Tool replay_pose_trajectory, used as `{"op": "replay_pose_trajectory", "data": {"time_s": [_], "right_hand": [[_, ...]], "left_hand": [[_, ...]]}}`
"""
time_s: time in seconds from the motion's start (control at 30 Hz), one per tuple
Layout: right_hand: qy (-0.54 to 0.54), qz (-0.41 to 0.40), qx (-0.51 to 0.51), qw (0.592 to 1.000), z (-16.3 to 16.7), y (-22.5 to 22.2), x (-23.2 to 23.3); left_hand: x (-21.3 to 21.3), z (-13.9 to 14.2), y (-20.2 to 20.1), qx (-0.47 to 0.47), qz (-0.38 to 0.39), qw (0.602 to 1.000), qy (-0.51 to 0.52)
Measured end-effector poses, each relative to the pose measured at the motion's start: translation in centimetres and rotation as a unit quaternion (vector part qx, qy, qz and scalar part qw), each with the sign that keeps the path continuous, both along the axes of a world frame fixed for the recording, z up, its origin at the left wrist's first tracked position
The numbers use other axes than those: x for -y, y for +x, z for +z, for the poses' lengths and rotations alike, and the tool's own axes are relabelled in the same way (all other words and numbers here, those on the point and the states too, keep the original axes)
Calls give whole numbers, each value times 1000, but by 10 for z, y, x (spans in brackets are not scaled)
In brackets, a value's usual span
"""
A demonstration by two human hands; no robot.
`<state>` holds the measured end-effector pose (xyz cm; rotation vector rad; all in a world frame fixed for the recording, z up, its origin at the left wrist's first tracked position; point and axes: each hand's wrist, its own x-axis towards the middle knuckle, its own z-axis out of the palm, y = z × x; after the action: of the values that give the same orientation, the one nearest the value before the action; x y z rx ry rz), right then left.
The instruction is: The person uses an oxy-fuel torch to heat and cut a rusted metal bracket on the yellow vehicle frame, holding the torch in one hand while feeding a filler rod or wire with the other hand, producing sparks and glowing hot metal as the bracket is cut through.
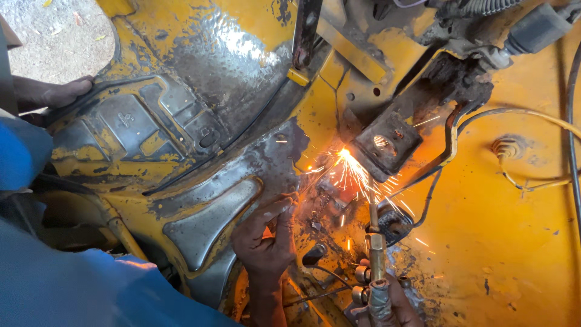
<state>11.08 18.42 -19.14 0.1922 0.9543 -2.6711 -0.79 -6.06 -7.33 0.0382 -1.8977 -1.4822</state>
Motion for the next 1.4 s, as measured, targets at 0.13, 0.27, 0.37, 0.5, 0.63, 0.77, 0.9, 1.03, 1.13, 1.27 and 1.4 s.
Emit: {"op": "replay_pose_trajectory", "data": {"time_s": [0.13, 0.27, 0.37, 0.5, 0.63, 0.77, 0.9, 1.03, 1.13, 1.27, 1.4], "right_hand": [[53, -47, 23, 997, 15, -2, 9], [38, -41, 11, 998, 21, -8, 11], [91, -44, 42, 994, 24, -5, 11], [148, -82, 86, 982, 27, -2, 12], [162, -47, 92, 981, 30, -5, 12], [186, -68, 129, 972, 31, -7, 15], [205, -80, 130, 967, 27, 0, 16], [157, -62, 65, 983, 3, 3, 7], [-18, 55, 119, 991, -42, -22, -11], [-229, 176, 208, 935, -111, -51, -31], [-309, 158, 254, 903, -132, -53, -34]], "left_hand": [[-1, 0, -1, 2, 4, 1000, 12], [0, 0, -1, 0, 2, 1000, -4], [0, 0, -1, -1, -19, 1000, 17], [1, -2, -1, 1, -28, 1000, 11], [0, -4, -1, 15, -36, 998, 41], [0, -6, -1, 15, -41, 997, 61], [1, -6, 1, 18, -37, 999, 30], [1, -8, 1, 12, -43, 998, 33], [1, -8, 2, 22, -35, 999, 27], [1, -8, 1, 39, -41, 997, 52], [2, -7, 1, 30, -24, 999, 21]]}}
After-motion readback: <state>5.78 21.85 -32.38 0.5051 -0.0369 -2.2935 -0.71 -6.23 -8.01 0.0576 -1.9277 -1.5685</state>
